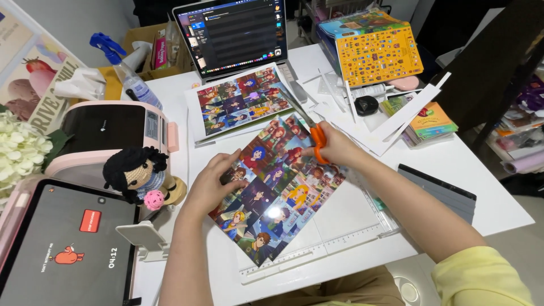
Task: Cutting a printed sheet of character illustrations into individual pieces using scissors.
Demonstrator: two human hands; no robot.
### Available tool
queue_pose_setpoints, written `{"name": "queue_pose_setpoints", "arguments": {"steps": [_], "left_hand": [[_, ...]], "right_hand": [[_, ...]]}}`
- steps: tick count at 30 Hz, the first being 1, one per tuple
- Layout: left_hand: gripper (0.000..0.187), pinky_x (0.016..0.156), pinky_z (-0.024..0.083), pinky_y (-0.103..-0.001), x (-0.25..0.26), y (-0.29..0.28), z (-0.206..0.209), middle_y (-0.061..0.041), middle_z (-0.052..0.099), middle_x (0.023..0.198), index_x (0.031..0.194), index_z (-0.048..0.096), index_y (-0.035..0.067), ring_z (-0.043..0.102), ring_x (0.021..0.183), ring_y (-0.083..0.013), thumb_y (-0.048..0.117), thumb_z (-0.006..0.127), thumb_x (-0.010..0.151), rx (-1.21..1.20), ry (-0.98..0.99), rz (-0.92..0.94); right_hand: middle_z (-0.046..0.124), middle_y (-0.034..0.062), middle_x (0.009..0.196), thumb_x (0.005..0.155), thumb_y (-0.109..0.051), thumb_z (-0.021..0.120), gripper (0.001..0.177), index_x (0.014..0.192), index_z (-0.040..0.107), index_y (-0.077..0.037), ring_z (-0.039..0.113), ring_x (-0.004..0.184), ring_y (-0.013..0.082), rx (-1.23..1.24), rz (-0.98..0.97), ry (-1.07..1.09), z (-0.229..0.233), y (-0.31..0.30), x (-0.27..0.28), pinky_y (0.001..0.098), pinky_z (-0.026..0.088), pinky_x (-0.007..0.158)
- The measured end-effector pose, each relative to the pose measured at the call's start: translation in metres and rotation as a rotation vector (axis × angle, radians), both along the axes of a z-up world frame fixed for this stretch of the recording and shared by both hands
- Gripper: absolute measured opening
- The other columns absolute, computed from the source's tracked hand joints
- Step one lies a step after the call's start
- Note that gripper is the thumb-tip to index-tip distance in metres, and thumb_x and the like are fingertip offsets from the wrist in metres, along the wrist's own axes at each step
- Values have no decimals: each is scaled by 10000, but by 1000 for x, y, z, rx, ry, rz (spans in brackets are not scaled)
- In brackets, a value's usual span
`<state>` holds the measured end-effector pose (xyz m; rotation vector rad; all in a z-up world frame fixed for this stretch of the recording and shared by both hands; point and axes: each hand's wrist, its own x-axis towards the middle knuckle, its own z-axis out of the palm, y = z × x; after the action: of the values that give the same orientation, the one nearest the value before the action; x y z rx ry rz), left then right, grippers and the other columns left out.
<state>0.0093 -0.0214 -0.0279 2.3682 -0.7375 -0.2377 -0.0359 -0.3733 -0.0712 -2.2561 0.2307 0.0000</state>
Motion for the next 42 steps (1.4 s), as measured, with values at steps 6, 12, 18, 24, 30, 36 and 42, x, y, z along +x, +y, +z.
{"name": "queue_pose_setpoints", "arguments": {"steps": [6,12,18,24,30,36,42], "left_hand": [[959,925,568,-519,-23,-9,18,-108,679,1243,1568,434,241,682,1129,-392,295,901,732,-138,-439,25],[1112,1140,406,-566,1,12,-2,-202,404,1543,1656,132,138,467,1397,-434,174,902,855,-648,-531,329],[895,1085,438,-449,5,-13,-33,-196,524,1371,1608,128,4,603,1248,-323,46,732,948,-982,-137,96],[443,949,520,-329,1,-27,-35,-90,653,1135,1334,434,56,678,1029,-176,50,690,973,-1100,-93,196],[311,974,498,-350,-8,-26,-32,-80,571,1049,1170,449,37,631,1002,-212,-16,683,972,-1026,-531,217],[316,1065,450,-411,11,-27,-61,-111,603,1188,1251,424,44,612,1177,-256,22,616,1001,-1002,-423,239],[369,1118,444,-452,-6,-26,-44,-192,646,1250,1322,471,-4,608,1257,-300,138,636,1024,-890,-220,315]], "right_hand": [[602,-1,726,584,-175,1019,594,988,593,-85,618,710,148,304,-69,-231,16,18,-6,231,469,689],[466,-69,792,739,-74,944,511,1007,510,-111,531,722,50,665,-190,-688,67,26,-18,134,433,668],[436,-82,837,796,0,888,493,1048,486,-135,538,749,44,881,-152,-741,40,19,1,143,491,650],[721,55,966,703,64,894,584,1152,544,-65,742,802,155,877,-155,-583,0,4,11,300,688,607],[739,102,1050,689,45,942,638,1211,588,-52,745,901,192,663,-149,-679,19,-1,8,316,682,690],[711,183,1127,711,-34,949,689,1255,527,-3,723,997,262,621,-164,-639,-3,14,10,379,665,832],[697,167,1206,746,-15,904,657,1261,497,-55,727,1017,261,678,-127,-497,16,21,-2,379,652,866]]}}
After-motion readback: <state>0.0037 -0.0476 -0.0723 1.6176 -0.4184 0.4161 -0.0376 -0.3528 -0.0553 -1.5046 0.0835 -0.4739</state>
